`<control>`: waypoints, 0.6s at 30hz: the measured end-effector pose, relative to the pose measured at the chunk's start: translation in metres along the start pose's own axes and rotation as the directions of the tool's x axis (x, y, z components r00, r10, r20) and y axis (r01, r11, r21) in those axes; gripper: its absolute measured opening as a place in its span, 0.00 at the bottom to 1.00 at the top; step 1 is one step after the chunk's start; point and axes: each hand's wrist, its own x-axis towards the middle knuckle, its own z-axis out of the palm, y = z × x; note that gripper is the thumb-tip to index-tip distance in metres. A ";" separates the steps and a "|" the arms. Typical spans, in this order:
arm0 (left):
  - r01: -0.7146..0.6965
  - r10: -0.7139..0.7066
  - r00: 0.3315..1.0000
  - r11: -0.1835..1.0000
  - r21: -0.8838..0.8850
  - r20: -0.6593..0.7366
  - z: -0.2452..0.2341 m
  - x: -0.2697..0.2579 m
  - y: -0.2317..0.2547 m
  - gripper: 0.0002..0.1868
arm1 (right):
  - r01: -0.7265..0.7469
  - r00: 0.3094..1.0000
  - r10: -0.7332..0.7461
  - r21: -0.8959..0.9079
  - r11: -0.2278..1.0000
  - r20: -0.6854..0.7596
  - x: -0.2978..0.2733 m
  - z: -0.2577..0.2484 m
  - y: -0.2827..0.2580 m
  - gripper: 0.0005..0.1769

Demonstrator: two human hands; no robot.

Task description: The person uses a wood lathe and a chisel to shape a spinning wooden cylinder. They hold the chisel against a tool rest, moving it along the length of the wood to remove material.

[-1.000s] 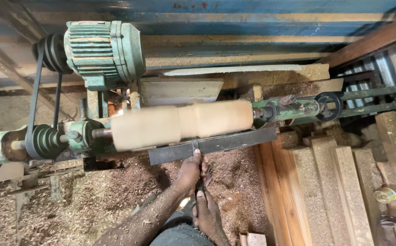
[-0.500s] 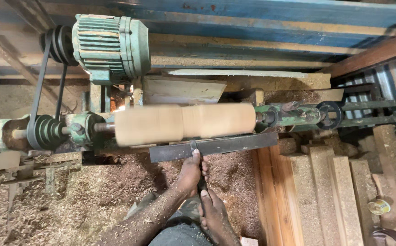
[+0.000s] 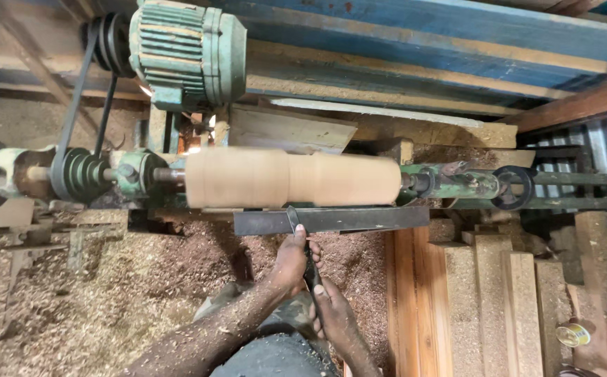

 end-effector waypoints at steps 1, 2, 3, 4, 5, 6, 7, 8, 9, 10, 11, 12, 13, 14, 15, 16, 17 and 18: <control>-0.009 0.010 1.000 1.000 -0.025 0.022 -0.004 -0.003 0.001 0.20 | -0.008 0.999 0.007 -0.034 0.999 -0.049 -0.002 0.006 -0.002 0.34; -0.026 0.026 1.000 0.999 -0.023 0.008 -0.009 -0.006 0.002 0.19 | 0.016 0.998 -0.021 -0.070 0.997 -0.066 -0.003 0.012 -0.004 0.33; -0.041 0.041 0.999 0.999 -0.020 -0.004 -0.012 -0.009 0.003 0.19 | 0.041 0.995 -0.050 -0.105 0.994 -0.085 -0.005 0.017 -0.005 0.33; -0.057 0.056 0.998 0.998 -0.015 -0.015 -0.014 -0.010 0.003 0.19 | 0.064 0.991 -0.079 -0.141 0.988 -0.104 -0.006 0.020 -0.005 0.32; -0.070 0.070 0.997 0.998 0.002 -0.016 -0.014 -0.010 0.002 0.19 | 0.039 0.993 -0.057 -0.163 0.986 -0.107 -0.007 0.021 -0.006 0.31; -0.084 0.084 0.996 0.996 0.020 -0.018 -0.013 -0.010 0.001 0.19 | 0.014 0.993 -0.035 -0.185 0.983 -0.112 -0.007 0.022 -0.007 0.30; -0.100 0.101 0.995 0.994 0.037 -0.019 -0.012 -0.009 0.002 0.20 | -0.008 0.993 -0.016 -0.207 0.978 -0.115 -0.006 0.024 -0.008 0.28; -0.096 0.096 0.995 0.995 0.026 -0.011 -0.012 -0.008 0.002 0.19 | 0.003 0.993 -0.024 -0.177 0.984 -0.120 -0.008 0.026 -0.009 0.29; -0.093 0.093 0.996 0.996 0.014 -0.003 -0.011 -0.007 0.002 0.19 | 0.015 0.992 -0.033 -0.146 0.989 -0.125 -0.011 0.028 -0.009 0.29; -0.089 0.089 0.996 0.996 0.003 0.005 -0.011 -0.006 0.002 0.19 | 0.027 0.991 -0.042 -0.116 0.993 -0.130 -0.012 0.030 -0.009 0.29; -0.086 0.086 0.996 0.996 -0.007 0.009 -0.011 -0.005 0.002 0.19 | 0.026 0.990 -0.038 -0.095 0.995 -0.134 -0.012 0.032 -0.010 0.29; -0.084 0.084 0.996 0.996 -0.017 0.013 -0.011 -0.004 0.002 0.19 | 0.024 0.990 -0.034 -0.074 0.997 -0.138 -0.011 0.034 -0.011 0.29; -0.082 0.082 0.997 0.996 -0.026 0.016 -0.011 -0.004 0.003 0.19 | 0.023 0.990 -0.030 -0.053 0.998 -0.141 -0.010 0.036 -0.011 0.30; -0.082 0.082 0.997 0.997 -0.015 0.006 -0.011 -0.004 0.004 0.19 | 0.011 0.991 -0.018 -0.056 0.998 -0.136 -0.009 0.035 -0.012 0.30; -0.081 0.081 0.997 0.997 -0.004 -0.004 -0.010 -0.003 0.004 0.19 | -0.003 0.991 -0.005 -0.059 0.998 -0.132 -0.007 0.035 -0.012 0.30; -0.079 0.079 0.997 0.997 0.008 -0.015 -0.009 -0.003 0.005 0.19 | -0.017 0.992 0.009 -0.063 0.998 -0.127 -0.007 0.036 -0.012 0.30; -0.077 0.077 0.997 0.997 0.012 -0.005 -0.009 -0.003 0.005 0.19 | -0.013 0.992 0.003 -0.077 0.997 -0.124 -0.006 0.035 -0.012 0.30; -0.074 0.074 0.997 0.997 0.017 0.005 -0.010 -0.003 0.006 0.19 | -0.009 0.993 -0.002 -0.092 0.996 -0.121 -0.005 0.035 -0.013 0.30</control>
